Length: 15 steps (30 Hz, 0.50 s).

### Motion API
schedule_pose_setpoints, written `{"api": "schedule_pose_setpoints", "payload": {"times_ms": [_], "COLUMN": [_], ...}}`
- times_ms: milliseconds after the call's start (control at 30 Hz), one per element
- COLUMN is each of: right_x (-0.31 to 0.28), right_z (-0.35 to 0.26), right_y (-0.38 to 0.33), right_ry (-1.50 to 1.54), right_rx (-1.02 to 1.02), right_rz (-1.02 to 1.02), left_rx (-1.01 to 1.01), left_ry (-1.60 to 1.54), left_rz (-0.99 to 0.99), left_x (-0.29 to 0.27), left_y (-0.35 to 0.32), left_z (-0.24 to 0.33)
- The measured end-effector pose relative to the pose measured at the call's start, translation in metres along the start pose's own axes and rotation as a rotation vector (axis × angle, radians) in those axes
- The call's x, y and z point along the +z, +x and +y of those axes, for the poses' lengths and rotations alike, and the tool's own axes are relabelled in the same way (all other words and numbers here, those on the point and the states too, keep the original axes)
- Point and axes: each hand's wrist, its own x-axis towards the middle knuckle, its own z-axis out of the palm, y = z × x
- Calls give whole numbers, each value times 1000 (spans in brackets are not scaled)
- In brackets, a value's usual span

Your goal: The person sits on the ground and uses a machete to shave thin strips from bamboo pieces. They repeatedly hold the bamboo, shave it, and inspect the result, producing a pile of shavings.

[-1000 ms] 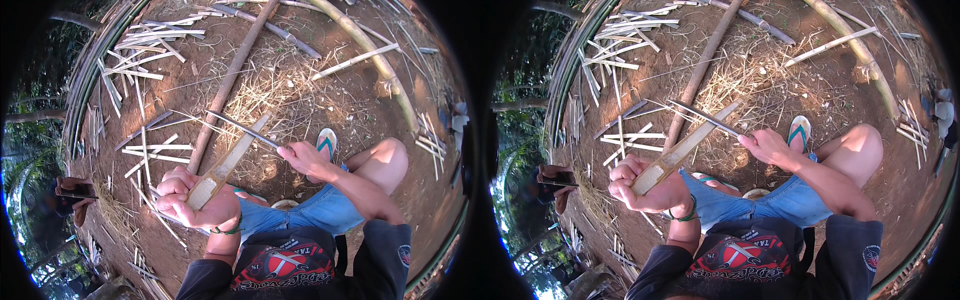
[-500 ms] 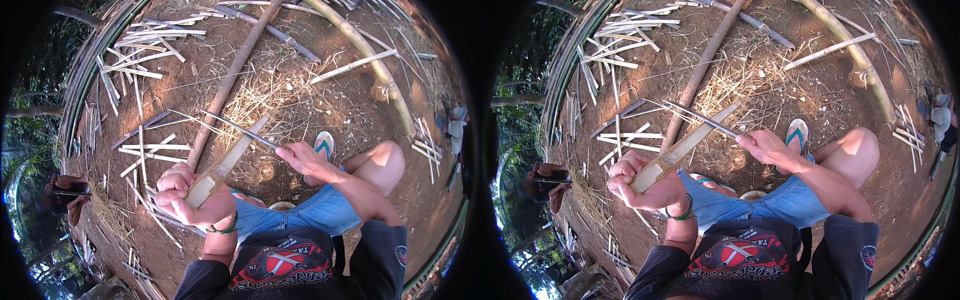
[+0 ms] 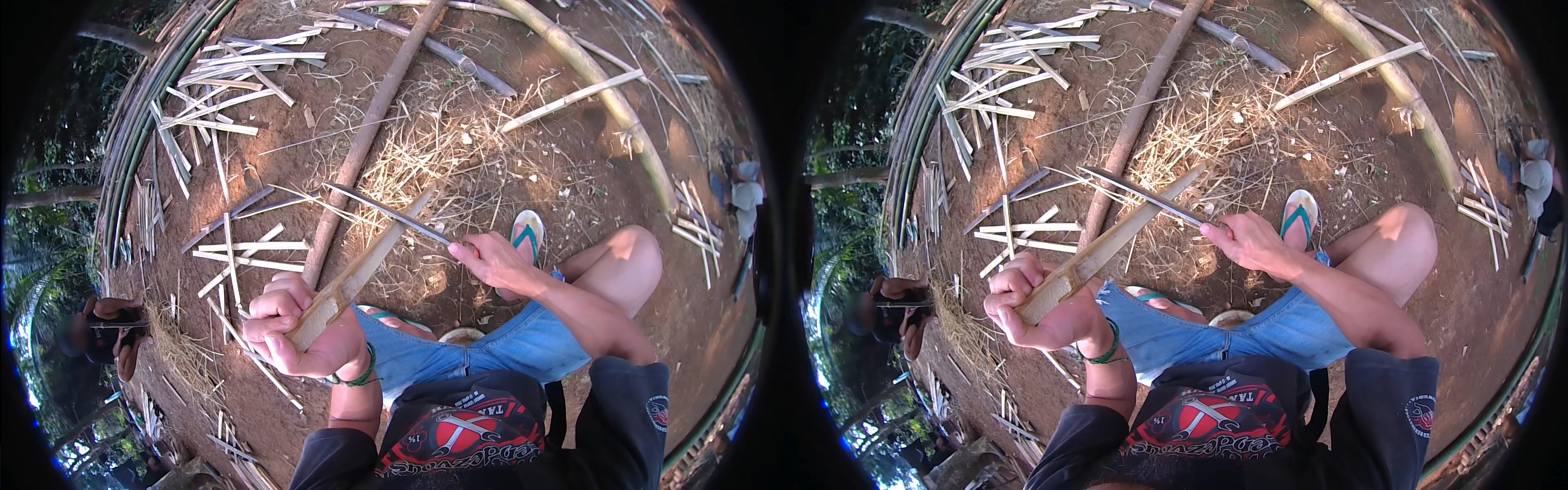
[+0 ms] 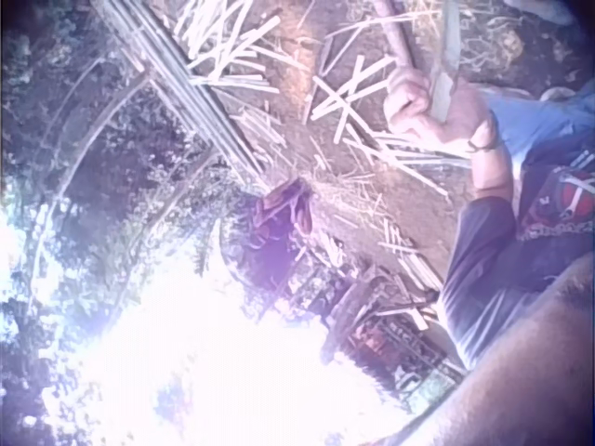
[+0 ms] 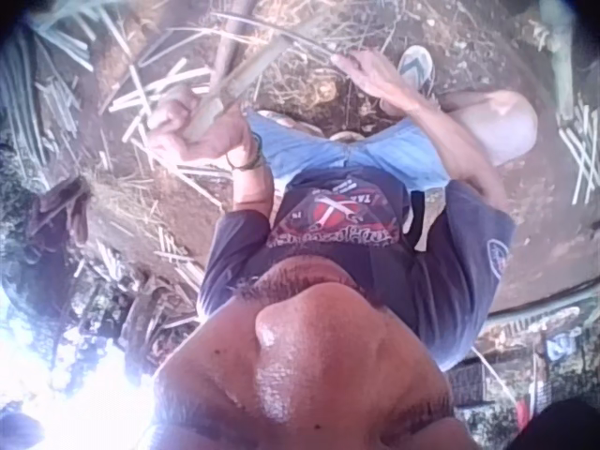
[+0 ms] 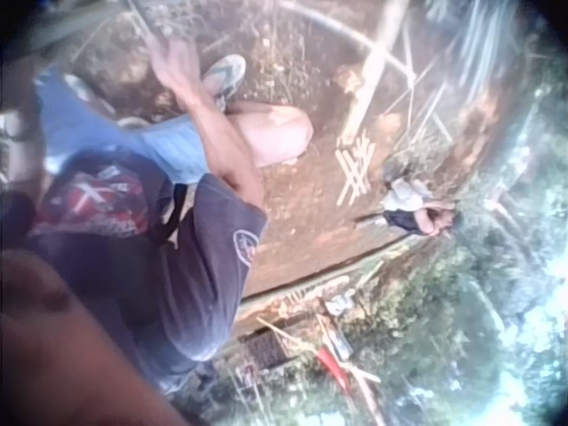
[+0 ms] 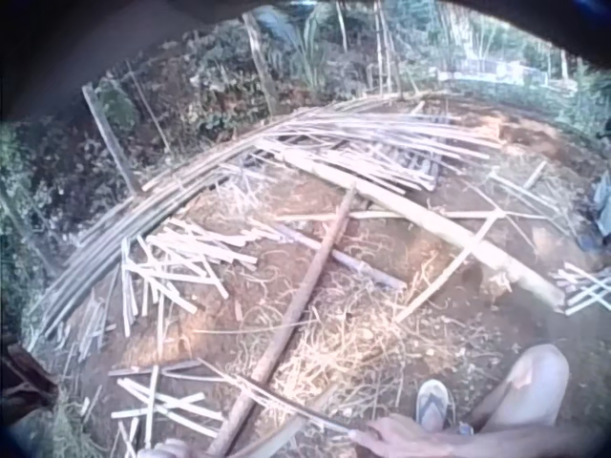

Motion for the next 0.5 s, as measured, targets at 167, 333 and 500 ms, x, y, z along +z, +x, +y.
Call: {"api": "schedule_pose_setpoints", "payload": {"times_ms": [167,333,500], "right_x": [8,1,4], "right_z": [36,49,55], "right_y": [20,17,18], "right_ry": [-104,289,478], "right_rx": [303,655,554], "right_rz": [42,18,75], "left_rx": [-6,-136,-439], "left_ry": [-48,-46,-296], "left_rz": [-79,-150,-246], "left_x": [-5,-18,-31], "left_y": [5,18,16], "left_z": [-4,1,16]}}
